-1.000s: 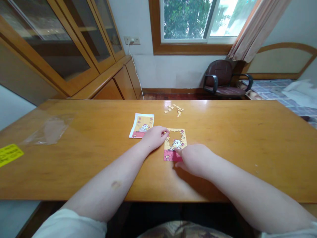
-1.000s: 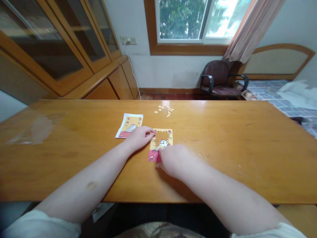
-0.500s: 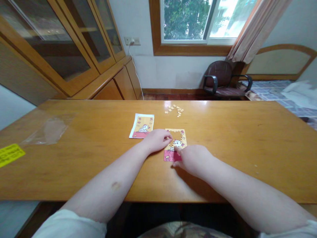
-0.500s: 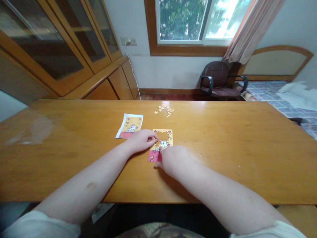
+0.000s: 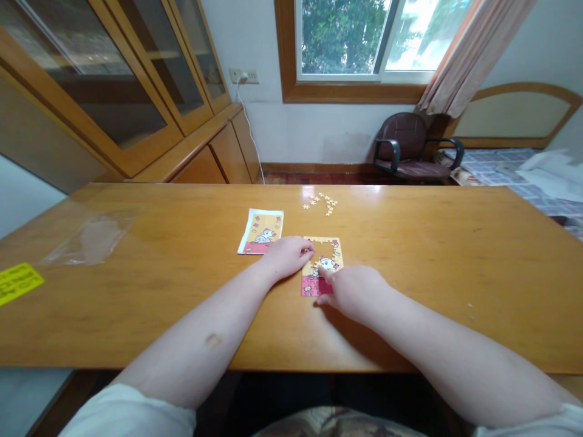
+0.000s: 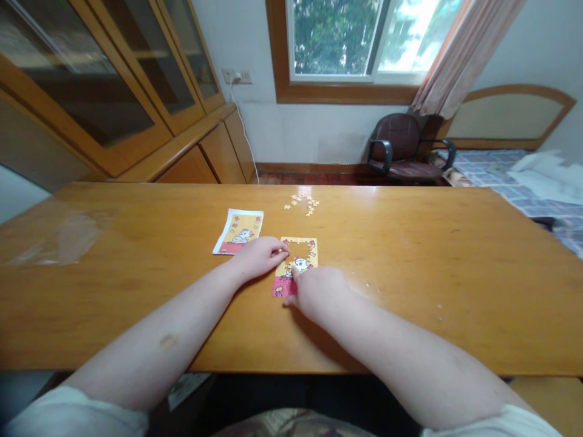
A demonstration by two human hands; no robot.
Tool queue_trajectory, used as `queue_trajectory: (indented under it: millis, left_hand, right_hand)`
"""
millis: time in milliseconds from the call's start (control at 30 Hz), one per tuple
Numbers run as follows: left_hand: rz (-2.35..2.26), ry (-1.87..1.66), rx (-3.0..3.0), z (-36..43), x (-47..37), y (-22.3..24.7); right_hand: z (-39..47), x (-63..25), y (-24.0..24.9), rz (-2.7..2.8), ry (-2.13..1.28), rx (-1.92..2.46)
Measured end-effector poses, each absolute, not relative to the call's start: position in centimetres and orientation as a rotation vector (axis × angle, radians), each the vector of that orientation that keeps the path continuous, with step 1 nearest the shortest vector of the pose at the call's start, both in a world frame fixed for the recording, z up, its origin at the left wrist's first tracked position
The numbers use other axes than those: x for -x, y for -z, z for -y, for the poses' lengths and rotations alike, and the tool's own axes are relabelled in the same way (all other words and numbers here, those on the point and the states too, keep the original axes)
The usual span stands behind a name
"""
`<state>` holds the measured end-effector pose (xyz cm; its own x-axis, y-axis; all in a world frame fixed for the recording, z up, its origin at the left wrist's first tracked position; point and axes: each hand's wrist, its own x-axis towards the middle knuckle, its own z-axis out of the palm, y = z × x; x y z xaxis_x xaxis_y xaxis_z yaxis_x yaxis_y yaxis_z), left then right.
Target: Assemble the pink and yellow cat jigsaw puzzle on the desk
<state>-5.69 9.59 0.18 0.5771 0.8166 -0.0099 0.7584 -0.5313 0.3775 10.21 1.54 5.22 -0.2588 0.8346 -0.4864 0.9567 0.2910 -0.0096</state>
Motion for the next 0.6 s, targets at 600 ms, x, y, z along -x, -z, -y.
queue_trajectory:
  millis: [600]
  left_hand:
    - [-1.220,-0.161,-2.455,-9.43,5.64,-0.18]
  right_hand:
    - [-2.01,-10.71,-4.47,-2.285,0.385,-1.575]
